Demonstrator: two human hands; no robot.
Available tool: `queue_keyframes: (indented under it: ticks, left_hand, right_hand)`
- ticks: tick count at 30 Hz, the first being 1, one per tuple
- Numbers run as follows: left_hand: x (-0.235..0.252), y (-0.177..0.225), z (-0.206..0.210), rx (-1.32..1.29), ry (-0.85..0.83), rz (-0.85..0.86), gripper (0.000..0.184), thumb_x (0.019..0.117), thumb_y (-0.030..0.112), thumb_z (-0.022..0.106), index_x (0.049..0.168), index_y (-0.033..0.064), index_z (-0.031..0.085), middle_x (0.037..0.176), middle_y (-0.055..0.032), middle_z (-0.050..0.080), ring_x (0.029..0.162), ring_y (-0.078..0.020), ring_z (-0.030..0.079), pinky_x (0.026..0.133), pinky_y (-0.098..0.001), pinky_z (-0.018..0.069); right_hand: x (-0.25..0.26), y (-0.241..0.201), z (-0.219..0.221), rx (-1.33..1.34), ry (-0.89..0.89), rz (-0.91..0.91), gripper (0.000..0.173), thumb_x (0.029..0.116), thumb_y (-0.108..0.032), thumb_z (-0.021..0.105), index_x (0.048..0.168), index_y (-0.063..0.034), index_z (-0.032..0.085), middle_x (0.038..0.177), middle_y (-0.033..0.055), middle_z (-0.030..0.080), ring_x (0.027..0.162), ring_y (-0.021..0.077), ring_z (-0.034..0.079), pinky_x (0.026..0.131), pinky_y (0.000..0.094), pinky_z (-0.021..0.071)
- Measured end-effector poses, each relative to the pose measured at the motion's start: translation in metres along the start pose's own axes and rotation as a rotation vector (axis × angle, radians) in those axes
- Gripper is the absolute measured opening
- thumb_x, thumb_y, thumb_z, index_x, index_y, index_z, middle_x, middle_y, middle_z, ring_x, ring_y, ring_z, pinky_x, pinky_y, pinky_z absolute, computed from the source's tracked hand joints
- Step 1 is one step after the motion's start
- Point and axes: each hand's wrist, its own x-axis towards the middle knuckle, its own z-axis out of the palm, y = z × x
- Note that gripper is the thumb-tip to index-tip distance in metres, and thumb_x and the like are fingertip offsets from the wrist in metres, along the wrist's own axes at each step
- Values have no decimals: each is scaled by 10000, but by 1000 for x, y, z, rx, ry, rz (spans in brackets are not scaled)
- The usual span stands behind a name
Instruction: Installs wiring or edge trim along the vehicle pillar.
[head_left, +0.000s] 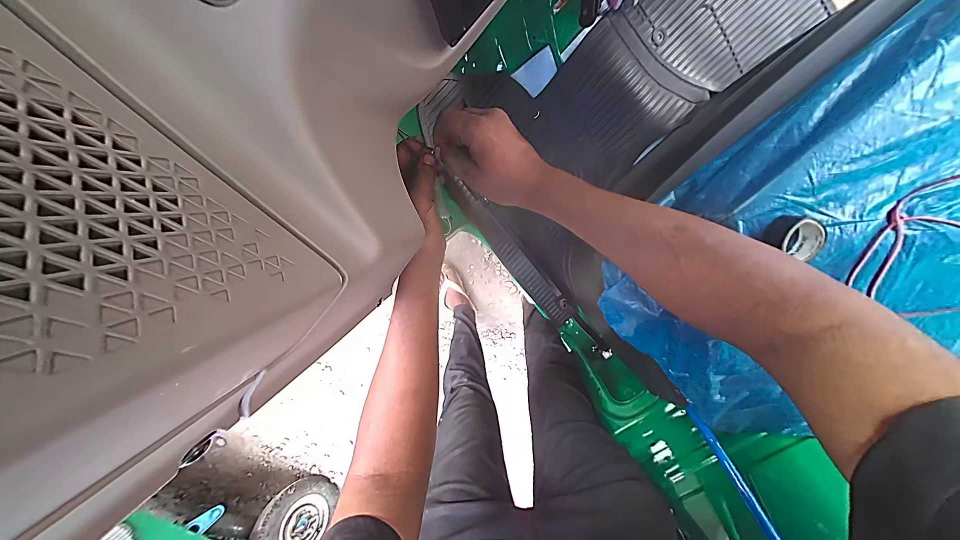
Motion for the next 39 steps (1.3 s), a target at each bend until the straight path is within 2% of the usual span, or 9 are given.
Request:
queue_keyframes:
  ticks: [8,12,14,17,21,25,35,37,39]
  left_hand:
    - [3,-3,-3,-47,-71,67,126,947,15,627,1055,74,654,892,40,684,802,-57,646,728,-246,553]
    - [-4,11,0,82,-66,43,134,947,8,621,1074,45,639,941,24,691,864,-84,656,775,-286,557]
    - [-4,11,1,91,-69,50,140,947,8,615,1081,36,644,970,9,695,906,-101,655,818,-308,546]
    - [-1,7,2,29,-36,24,131,952,-8,576,1035,88,607,931,45,670,854,-61,643,758,-261,548]
    - [0,6,1,36,20,-38,158,963,8,566,1112,47,597,964,13,669,849,-82,653,732,-270,565]
    - [0,4,-3,-8,-28,-44,143,978,36,572,1105,93,605,923,45,669,804,-59,646,691,-242,559]
    - [-2,14,-2,-23,-64,-108,104,979,37,604,1076,58,635,928,-8,684,834,-114,662,747,-303,578]
    - [-3,10,-5,-18,-75,-95,133,972,29,621,1103,43,647,955,-18,694,865,-125,669,778,-318,581]
    - [-2,7,-7,-7,-65,-93,169,954,18,637,1121,28,654,987,-31,698,897,-145,680,811,-348,593]
  right_hand:
    - [-1,-6,11,174,103,190,159,990,-141,556,867,-76,634,721,14,599,664,113,598,626,320,491]
    - [3,-10,13,982,-18,871,329,1040,-192,467,717,-130,455,524,-36,329,402,75,298,395,225,274]
    - [0,-7,3,1309,-138,1135,294,1034,-263,440,754,-171,423,517,-47,306,361,82,273,339,230,288]
    - [2,-7,-6,1026,-161,975,224,1044,-191,473,868,-85,563,619,15,503,452,117,460,417,253,418]
    - [4,-1,-12,113,-111,245,210,922,-66,628,1121,-59,698,832,39,698,740,147,660,731,353,558]
    - [3,-4,-10,-112,-115,-14,170,1030,-165,561,1059,-70,699,934,66,706,905,193,688,848,370,552]
    - [4,-4,0,-72,-80,70,209,1031,-215,518,985,-67,659,891,69,664,847,199,676,770,397,556]
    - [4,-5,6,117,-44,247,199,1022,-180,524,928,-72,662,807,42,664,763,152,670,717,359,551]
    - [8,-8,10,646,-10,636,261,1030,-148,501,791,-81,580,614,9,509,509,97,473,490,256,401]
